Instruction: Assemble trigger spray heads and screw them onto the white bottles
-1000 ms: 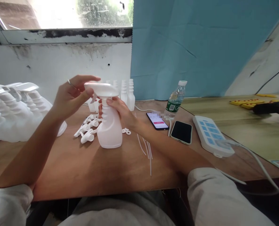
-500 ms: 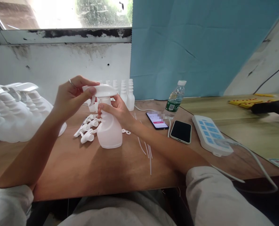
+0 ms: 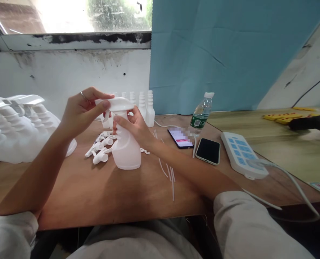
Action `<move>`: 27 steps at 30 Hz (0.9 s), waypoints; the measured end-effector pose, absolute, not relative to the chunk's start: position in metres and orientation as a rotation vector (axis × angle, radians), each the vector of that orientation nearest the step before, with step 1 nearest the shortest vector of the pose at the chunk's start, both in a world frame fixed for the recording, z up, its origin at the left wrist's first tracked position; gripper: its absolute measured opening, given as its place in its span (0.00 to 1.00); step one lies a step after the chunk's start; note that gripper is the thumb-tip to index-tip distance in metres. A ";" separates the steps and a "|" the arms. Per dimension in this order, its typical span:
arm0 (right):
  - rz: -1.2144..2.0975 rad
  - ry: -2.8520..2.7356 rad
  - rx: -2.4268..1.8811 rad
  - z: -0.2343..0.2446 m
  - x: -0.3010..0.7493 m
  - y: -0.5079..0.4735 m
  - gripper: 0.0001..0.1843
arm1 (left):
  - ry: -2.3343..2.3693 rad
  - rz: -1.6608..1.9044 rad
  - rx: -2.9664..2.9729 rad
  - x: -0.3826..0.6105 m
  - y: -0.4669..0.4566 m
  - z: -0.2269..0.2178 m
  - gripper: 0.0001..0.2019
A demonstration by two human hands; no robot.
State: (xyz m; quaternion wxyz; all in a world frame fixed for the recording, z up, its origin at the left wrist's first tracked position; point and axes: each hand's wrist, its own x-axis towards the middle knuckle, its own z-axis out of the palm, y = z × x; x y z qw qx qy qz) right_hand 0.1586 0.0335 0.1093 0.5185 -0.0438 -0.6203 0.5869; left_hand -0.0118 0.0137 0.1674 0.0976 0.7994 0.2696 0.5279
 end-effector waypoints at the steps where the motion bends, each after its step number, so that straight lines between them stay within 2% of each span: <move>1: 1.384 -1.490 -0.111 0.110 0.158 0.033 0.21 | 0.799 1.565 2.367 -0.012 0.013 0.167 0.07; 5: 1.403 -1.480 -0.100 0.111 0.158 0.030 0.18 | 0.814 1.553 2.373 -0.012 0.014 0.167 0.08; 10: 1.327 -1.510 -0.187 0.111 0.160 0.030 0.23 | 0.806 1.534 2.398 -0.011 0.015 0.167 0.09; 15: 1.453 -1.518 -0.109 0.109 0.165 0.033 0.17 | 0.828 1.534 2.421 -0.011 0.016 0.168 0.11; 27: 1.209 -1.552 -0.243 0.114 0.158 0.029 0.20 | 0.852 1.521 2.465 -0.011 0.018 0.167 0.11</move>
